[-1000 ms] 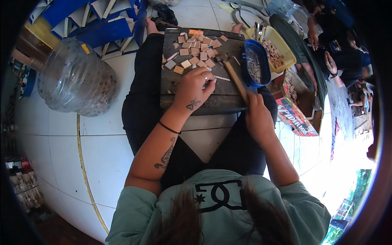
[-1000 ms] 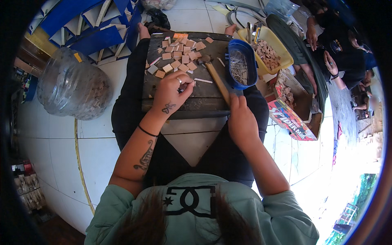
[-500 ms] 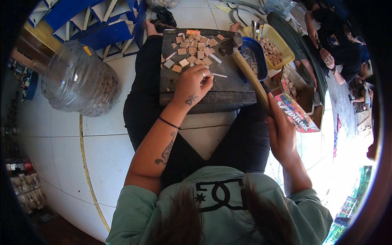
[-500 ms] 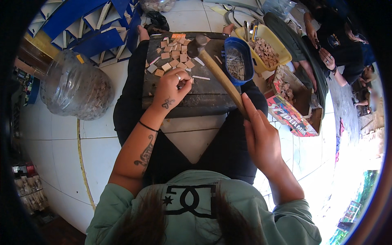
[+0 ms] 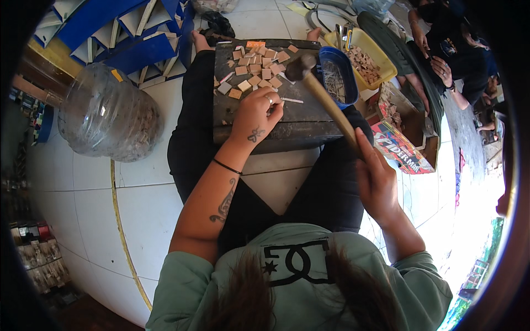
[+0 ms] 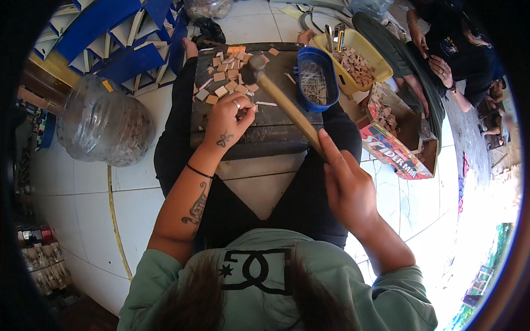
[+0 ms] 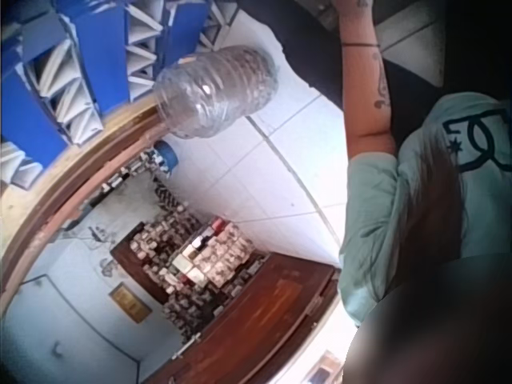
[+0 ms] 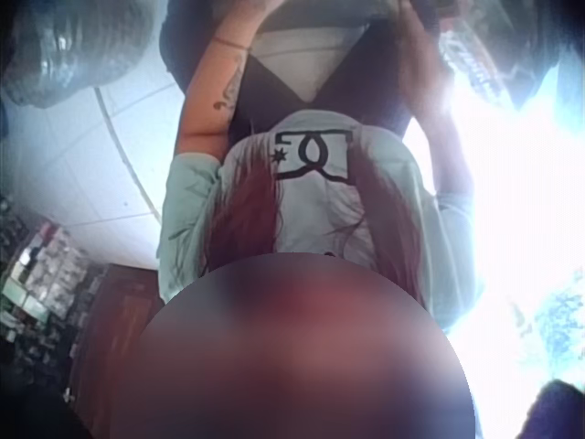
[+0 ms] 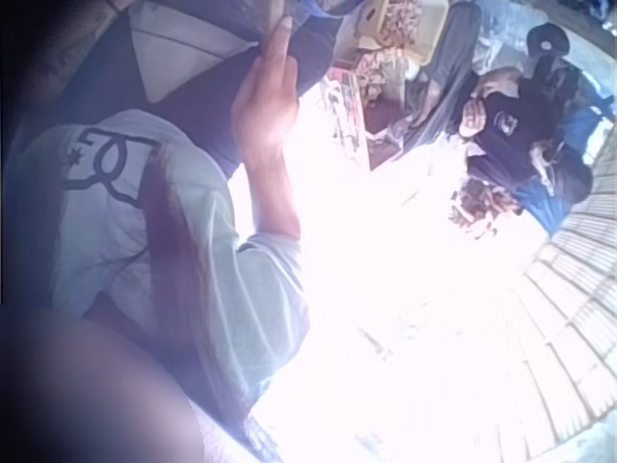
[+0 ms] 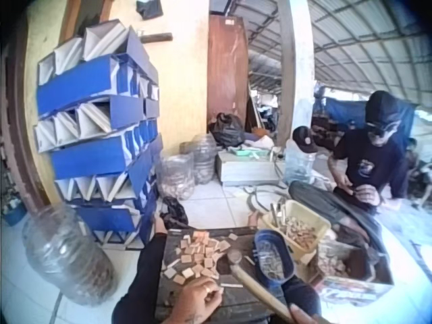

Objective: The person sits on the floor and repeatedly picks small wooden blocks and thin sticks, then uses a hammer to tap the sticks into the blocks. The assembled pieces are placed into a nearby container. The process is repeated continuously.

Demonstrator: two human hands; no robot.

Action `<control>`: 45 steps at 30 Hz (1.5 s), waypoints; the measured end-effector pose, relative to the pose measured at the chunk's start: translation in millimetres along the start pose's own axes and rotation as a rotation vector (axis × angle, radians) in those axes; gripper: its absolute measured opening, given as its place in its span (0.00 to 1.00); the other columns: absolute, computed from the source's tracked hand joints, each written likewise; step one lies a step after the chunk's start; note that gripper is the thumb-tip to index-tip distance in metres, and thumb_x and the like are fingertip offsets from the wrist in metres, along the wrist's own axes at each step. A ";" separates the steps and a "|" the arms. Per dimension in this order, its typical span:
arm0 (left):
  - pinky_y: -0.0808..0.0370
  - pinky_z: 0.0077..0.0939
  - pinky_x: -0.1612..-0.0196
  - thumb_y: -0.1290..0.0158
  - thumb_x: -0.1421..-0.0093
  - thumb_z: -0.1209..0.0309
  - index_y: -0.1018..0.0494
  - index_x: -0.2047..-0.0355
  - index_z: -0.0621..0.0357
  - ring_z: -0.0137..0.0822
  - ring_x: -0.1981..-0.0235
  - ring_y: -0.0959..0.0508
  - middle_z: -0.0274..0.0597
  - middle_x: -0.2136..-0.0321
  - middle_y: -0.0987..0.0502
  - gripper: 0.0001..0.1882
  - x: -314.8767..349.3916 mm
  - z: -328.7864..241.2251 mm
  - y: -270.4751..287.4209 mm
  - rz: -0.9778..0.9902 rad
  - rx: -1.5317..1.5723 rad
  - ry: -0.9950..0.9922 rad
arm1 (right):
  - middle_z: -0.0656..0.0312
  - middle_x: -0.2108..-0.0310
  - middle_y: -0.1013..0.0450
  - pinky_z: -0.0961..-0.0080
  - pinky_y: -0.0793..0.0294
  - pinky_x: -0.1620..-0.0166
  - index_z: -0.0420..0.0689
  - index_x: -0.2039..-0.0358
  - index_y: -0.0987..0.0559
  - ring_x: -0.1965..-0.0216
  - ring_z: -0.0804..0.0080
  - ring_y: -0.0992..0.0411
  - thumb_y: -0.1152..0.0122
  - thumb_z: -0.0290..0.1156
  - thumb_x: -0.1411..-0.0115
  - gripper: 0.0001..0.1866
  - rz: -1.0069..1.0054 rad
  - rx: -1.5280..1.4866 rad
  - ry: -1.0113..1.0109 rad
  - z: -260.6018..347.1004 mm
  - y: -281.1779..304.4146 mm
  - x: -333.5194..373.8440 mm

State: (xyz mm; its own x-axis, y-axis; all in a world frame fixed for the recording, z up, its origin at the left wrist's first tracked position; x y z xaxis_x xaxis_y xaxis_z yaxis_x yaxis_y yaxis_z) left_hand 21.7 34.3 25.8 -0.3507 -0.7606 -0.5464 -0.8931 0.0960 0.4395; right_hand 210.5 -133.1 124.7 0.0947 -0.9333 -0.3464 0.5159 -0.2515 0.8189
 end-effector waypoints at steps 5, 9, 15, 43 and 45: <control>0.27 0.28 0.73 0.43 0.49 0.82 0.27 0.74 0.63 0.39 0.77 0.25 0.42 0.75 0.26 0.04 0.3 0.7 -1.2 -0.026 0.051 -0.005 | 0.52 0.70 0.30 0.61 0.27 0.66 0.52 0.36 0.34 0.70 0.51 0.26 0.47 0.18 0.40 0.31 0.078 -0.036 -0.056 -6.6 -7.5 0.3; 0.27 0.29 0.72 0.43 0.47 0.81 0.26 0.73 0.63 0.38 0.76 0.24 0.41 0.74 0.26 0.02 1.1 2.0 -2.0 -0.028 0.029 0.067 | 0.50 0.66 0.29 0.59 0.27 0.60 0.50 0.35 0.35 0.66 0.48 0.26 0.48 0.19 0.39 0.30 0.043 -0.172 -0.121 -16.9 -13.0 -1.2; 0.24 0.22 0.69 0.46 0.39 0.76 0.22 0.66 0.69 0.31 0.74 0.20 0.43 0.71 0.21 0.06 1.2 -1.8 1.1 0.025 0.003 0.179 | 0.54 0.57 0.33 0.62 0.26 0.58 0.48 0.36 0.35 0.58 0.52 0.28 0.48 0.23 0.39 0.29 0.132 0.125 -0.193 -41.9 -58.0 -7.1; 0.29 0.24 0.71 0.52 0.33 0.71 0.22 0.69 0.63 0.29 0.79 0.25 0.38 0.82 0.25 0.11 10.7 -43.1 -0.6 0.071 0.349 0.263 | 0.65 0.75 0.23 0.84 0.29 0.68 0.35 0.71 0.19 0.73 0.83 0.27 0.38 0.31 0.38 0.11 0.191 -0.871 -0.206 -26.0 -80.2 -126.9; 0.30 0.24 0.72 0.52 0.33 0.71 0.22 0.69 0.62 0.29 0.79 0.25 0.38 0.82 0.25 0.12 11.5 -41.3 -0.6 0.077 0.354 0.235 | 0.65 0.76 0.23 0.83 0.29 0.67 0.35 0.71 0.19 0.73 0.83 0.27 0.39 0.34 0.37 0.13 0.268 -0.903 -0.216 -25.5 -80.6 -128.3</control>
State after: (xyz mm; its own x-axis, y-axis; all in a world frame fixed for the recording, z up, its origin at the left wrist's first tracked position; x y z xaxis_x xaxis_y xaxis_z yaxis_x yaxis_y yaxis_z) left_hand 29.8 -1.0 48.7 -0.3831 -0.8641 -0.3264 -0.9227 0.3416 0.1787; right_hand 178.6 13.4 91.5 0.1923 -0.9807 -0.0338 0.9687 0.1842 0.1664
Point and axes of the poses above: each hand's wrist, its own x-axis away from the middle knuckle, its own y-axis out of the back of the hand, z = x × y, the point moved 5 cm from there along -x, towards the middle knuckle
